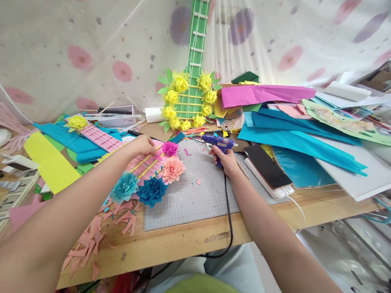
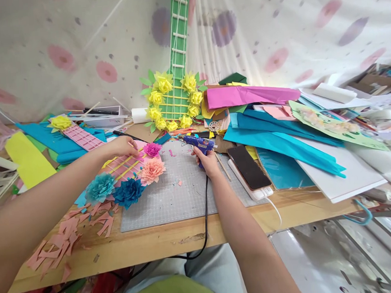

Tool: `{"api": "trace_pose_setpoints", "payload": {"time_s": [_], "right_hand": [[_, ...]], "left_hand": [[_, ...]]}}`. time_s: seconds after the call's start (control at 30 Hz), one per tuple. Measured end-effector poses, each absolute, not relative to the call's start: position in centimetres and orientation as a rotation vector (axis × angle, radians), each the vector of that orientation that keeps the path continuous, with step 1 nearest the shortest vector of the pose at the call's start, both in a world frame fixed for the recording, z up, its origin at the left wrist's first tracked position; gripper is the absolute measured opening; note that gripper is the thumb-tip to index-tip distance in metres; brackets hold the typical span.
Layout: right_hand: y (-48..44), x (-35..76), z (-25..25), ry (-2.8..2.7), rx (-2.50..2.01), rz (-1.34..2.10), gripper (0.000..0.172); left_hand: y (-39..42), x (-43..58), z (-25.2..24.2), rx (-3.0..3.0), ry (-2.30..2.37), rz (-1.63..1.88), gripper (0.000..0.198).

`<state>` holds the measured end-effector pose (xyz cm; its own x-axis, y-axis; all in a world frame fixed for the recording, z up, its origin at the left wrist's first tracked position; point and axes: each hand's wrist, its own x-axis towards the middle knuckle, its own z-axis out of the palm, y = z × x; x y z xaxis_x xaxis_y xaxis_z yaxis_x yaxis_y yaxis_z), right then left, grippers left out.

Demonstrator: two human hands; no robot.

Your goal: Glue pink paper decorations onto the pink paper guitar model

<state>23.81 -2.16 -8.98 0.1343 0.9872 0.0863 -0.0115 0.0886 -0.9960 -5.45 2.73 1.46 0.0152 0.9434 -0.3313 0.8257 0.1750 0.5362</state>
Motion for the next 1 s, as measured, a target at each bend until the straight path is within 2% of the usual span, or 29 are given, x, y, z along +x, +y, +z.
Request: {"api": "trace_pose_setpoints", "payload": {"time_s": [0.23, 1.0], "right_hand": [[-2.4, 23.5, -8.4, -1.126, -1.222, 1.075, 0.048], [-2.4, 23.5, -8.5, -1.19, -1.237, 1.039, 0.048]], "left_hand": [[3.2, -4.9, 1.7, 1.735, 1.856, 0.227, 0.035], [3.4, -4.9, 0.9, 1.59, 1.739, 0.268, 0.024]]}}
